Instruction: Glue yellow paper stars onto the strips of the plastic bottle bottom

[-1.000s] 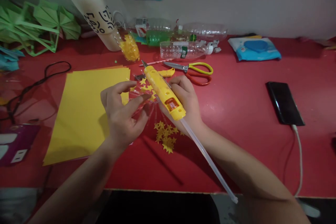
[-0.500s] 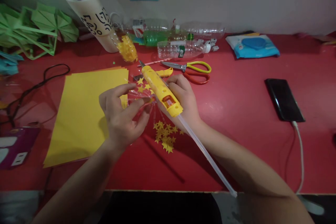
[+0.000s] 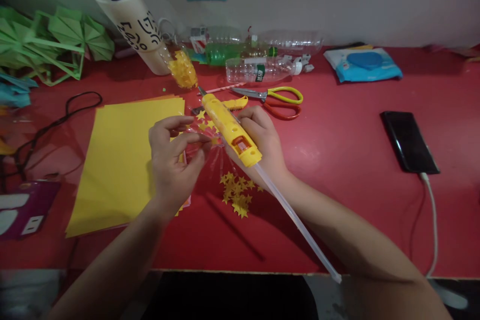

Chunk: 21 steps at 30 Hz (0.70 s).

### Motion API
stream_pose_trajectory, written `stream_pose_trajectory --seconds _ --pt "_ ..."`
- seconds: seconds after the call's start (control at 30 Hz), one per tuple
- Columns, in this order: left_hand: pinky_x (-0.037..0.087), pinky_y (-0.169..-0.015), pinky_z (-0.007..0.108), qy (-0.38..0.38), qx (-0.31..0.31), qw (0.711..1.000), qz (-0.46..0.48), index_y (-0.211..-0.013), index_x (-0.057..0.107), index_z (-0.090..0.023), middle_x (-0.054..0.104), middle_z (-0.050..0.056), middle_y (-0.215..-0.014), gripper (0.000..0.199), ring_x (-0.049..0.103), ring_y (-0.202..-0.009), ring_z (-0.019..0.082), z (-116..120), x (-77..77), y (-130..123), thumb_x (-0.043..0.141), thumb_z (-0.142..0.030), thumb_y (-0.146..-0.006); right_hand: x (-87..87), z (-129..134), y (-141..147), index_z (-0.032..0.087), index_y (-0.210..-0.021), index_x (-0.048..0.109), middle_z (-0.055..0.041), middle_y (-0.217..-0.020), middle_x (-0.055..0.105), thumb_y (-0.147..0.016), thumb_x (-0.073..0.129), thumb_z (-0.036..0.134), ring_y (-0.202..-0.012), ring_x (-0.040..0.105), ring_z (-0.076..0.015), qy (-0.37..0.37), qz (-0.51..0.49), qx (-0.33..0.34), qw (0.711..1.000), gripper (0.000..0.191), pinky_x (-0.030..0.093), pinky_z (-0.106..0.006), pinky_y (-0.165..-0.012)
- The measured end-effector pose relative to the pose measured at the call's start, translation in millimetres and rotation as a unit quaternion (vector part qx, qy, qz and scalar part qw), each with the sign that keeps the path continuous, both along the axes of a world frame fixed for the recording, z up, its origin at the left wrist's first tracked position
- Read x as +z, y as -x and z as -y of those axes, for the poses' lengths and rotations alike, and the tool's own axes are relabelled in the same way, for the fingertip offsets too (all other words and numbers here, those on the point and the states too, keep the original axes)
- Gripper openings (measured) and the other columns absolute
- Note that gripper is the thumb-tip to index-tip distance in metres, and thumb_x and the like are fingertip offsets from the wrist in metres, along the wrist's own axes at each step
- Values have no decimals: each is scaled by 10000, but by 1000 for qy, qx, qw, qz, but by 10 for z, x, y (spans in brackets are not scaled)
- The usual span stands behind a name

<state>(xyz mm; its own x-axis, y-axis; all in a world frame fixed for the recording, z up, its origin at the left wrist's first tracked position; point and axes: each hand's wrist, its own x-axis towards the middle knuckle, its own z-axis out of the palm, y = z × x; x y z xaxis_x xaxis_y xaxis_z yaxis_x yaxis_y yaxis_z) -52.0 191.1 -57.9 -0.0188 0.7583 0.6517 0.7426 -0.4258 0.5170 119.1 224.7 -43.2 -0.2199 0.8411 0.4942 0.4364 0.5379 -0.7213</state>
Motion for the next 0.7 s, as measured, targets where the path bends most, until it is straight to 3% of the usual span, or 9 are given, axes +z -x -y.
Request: stream_pose_trajectory --seconds 0.5,0.7 --pt "490 -943 456 -22 -17 1000 -10 -987 635 -247 577 84 -1167 213 554 -1117 248 31 57 -5 570 -125 -825 18 -4 -10 236 -711 522 -2 -872 547 -805 655 212 -808 566 -155 -34 -37 33 998 164 490 -332 -705" --pt "475 -947 475 -18 -19 999 -43 -927 662 -246 580 85 -1185 130 552 -1122 256 37 59 5 574 -188 -851 10 4 -7 249 -708 517 -7 -872 558 -803 653 220 -797 566 -172 -21 -27 22 999 169 500 -355 -711"
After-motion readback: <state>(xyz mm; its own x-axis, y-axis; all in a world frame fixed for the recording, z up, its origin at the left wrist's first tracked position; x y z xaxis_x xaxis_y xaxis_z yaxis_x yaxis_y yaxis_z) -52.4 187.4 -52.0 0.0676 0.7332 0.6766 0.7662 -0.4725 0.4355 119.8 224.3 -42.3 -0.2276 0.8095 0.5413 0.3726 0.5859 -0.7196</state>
